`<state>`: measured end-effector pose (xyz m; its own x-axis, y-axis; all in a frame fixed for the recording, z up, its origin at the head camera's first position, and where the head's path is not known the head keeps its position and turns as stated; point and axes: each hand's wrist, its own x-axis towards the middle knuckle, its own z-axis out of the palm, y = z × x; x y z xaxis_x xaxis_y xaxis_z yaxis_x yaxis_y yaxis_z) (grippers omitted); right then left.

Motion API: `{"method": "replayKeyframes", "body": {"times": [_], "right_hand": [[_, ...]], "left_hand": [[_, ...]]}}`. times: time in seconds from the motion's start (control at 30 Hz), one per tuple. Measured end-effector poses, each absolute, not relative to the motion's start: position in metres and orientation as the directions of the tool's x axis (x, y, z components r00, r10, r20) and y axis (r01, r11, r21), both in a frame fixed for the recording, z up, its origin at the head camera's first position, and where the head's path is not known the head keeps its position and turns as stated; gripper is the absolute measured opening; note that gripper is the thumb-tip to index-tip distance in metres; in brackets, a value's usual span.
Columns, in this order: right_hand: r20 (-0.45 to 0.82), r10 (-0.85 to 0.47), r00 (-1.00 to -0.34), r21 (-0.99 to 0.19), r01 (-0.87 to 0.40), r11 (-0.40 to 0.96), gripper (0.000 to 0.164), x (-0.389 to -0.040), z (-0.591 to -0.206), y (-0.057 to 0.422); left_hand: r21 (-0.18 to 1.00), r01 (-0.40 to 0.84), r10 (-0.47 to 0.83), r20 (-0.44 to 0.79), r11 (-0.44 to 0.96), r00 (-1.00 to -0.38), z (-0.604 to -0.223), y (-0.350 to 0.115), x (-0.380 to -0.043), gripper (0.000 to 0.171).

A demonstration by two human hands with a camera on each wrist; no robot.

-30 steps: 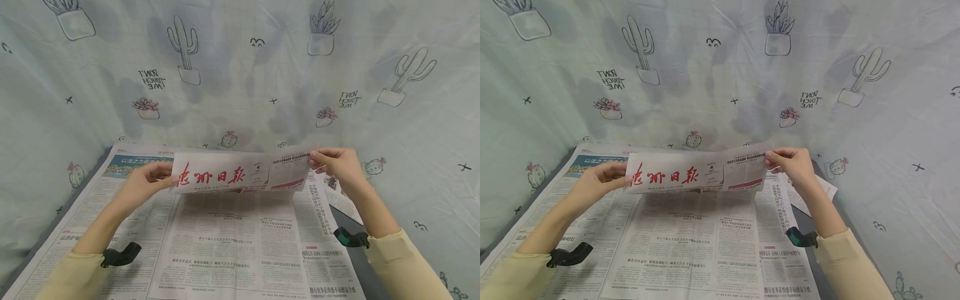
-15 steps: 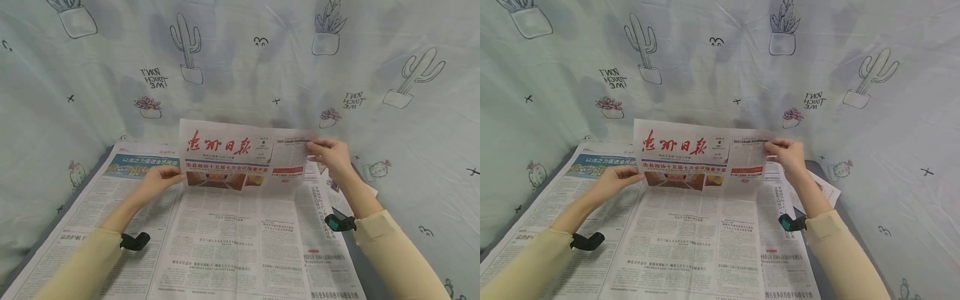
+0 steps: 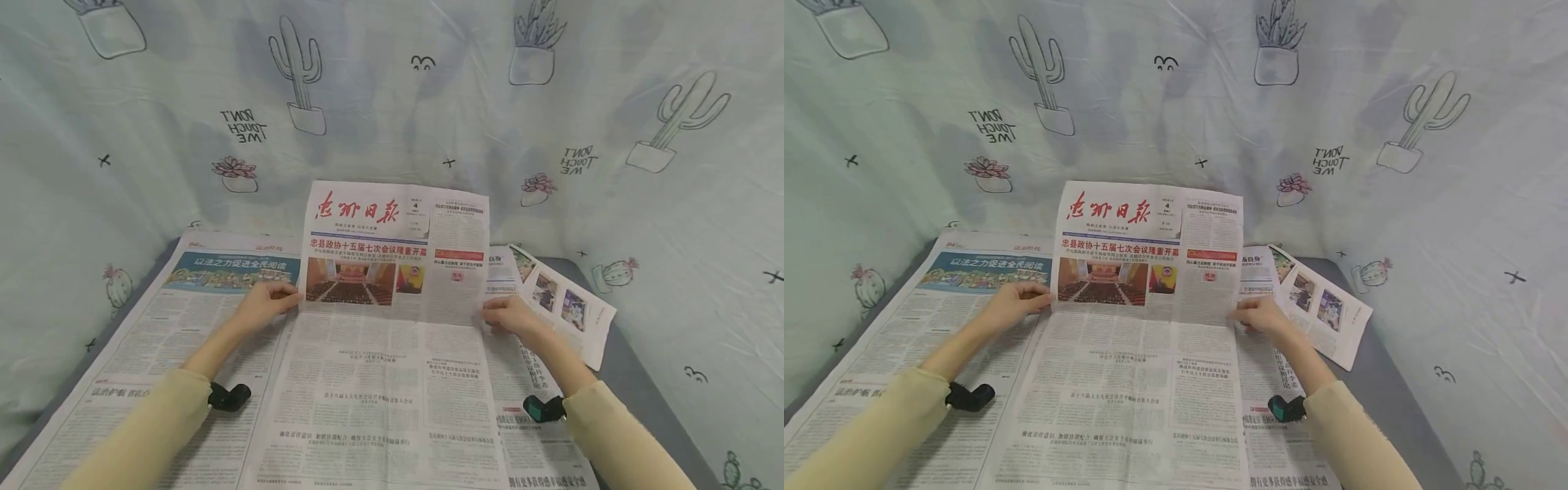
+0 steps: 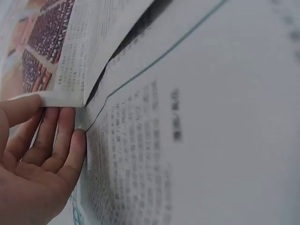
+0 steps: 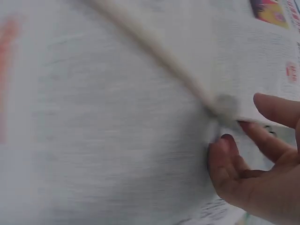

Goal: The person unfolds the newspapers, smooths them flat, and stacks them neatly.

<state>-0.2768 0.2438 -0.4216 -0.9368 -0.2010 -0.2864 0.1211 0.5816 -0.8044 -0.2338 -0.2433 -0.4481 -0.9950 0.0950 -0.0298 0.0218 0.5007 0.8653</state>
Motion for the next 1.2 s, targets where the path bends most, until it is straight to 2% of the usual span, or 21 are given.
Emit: {"method": "replayKeyframes", "body": {"times": [0.13, 0.27, 0.5, 0.9, 1.2], "right_hand": [[-0.249, -0.176, -0.952, -0.813, 0.107, 0.573, 0.030, -0.259, -0.441, 0.241], [-0.242, -0.148, -0.959, -0.848, 0.135, 0.513, 0.022, -0.238, -0.449, 0.236], [-0.293, -0.114, -0.949, -0.889, 0.226, 0.399, 0.022, -0.212, -0.459, 0.234], [-0.323, -0.124, -0.938, -0.938, 0.299, 0.177, 0.026, -0.203, -0.462, 0.243], [-0.311, -0.088, -0.946, -0.942, 0.294, 0.163, 0.027, -0.202, -0.465, 0.242]], "left_hand": [[0.879, -0.035, 0.054, -0.069, 0.476, -0.996, -0.449, -0.245, -0.225, 0.036], [0.891, -0.162, 0.022, -0.189, 0.423, -0.982, -0.445, -0.247, -0.213, 0.040], [0.870, -0.327, -0.001, -0.352, 0.368, -0.936, -0.447, -0.250, -0.196, 0.042], [0.889, -0.380, 0.041, -0.402, 0.254, -0.915, -0.457, -0.251, -0.193, 0.046], [0.887, -0.403, -0.004, -0.413, 0.224, -0.911, -0.465, -0.252, -0.197, 0.049]]}}
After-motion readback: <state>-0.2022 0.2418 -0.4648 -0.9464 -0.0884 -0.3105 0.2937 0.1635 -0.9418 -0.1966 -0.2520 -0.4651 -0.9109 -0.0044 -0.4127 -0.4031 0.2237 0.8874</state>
